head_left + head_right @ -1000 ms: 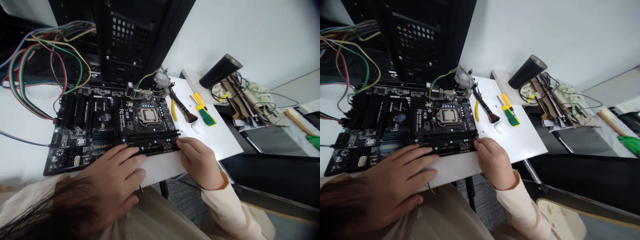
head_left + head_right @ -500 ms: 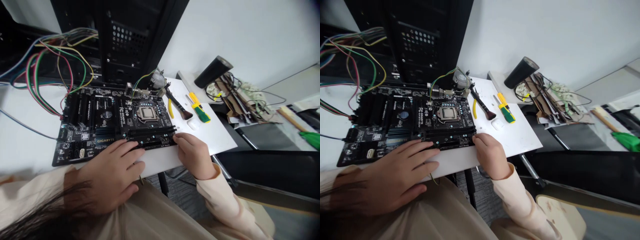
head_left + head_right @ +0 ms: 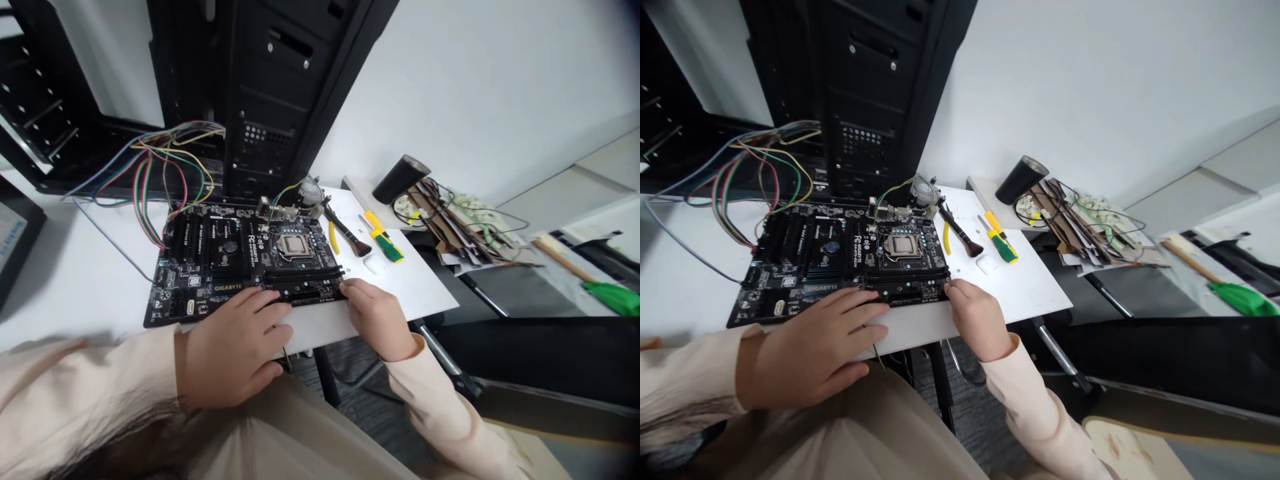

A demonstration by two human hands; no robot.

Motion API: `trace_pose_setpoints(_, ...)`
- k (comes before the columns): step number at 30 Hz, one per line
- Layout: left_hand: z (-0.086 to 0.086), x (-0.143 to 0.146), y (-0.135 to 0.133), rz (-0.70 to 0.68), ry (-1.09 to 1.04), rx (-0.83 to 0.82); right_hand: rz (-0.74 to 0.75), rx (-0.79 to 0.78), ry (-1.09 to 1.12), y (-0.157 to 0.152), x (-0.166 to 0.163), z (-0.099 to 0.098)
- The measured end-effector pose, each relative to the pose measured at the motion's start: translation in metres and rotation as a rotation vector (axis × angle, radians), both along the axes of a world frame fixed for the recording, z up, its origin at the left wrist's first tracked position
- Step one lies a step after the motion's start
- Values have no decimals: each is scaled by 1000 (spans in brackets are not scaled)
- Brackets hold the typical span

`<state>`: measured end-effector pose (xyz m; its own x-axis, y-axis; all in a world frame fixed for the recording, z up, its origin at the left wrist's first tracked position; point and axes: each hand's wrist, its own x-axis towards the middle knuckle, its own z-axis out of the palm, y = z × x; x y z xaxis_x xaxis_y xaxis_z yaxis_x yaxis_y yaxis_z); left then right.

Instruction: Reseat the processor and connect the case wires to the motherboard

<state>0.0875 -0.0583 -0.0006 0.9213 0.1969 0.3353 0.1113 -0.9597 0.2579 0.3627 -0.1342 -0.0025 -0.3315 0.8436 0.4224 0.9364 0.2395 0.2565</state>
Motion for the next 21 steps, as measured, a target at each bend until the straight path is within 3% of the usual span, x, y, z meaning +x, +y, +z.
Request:
trace_pose_setpoints(8,1,-3,-3,20,3,66,13,80,-69,0,-5,-1)
trace_pose_setpoints(16,-3,-3,1,-10,20,67,-23,45,-65,-2,-1,-5)
trace_pose_setpoints(21,-2,-4,0,6,17,38,-11,95,46,-1,-2,-6)
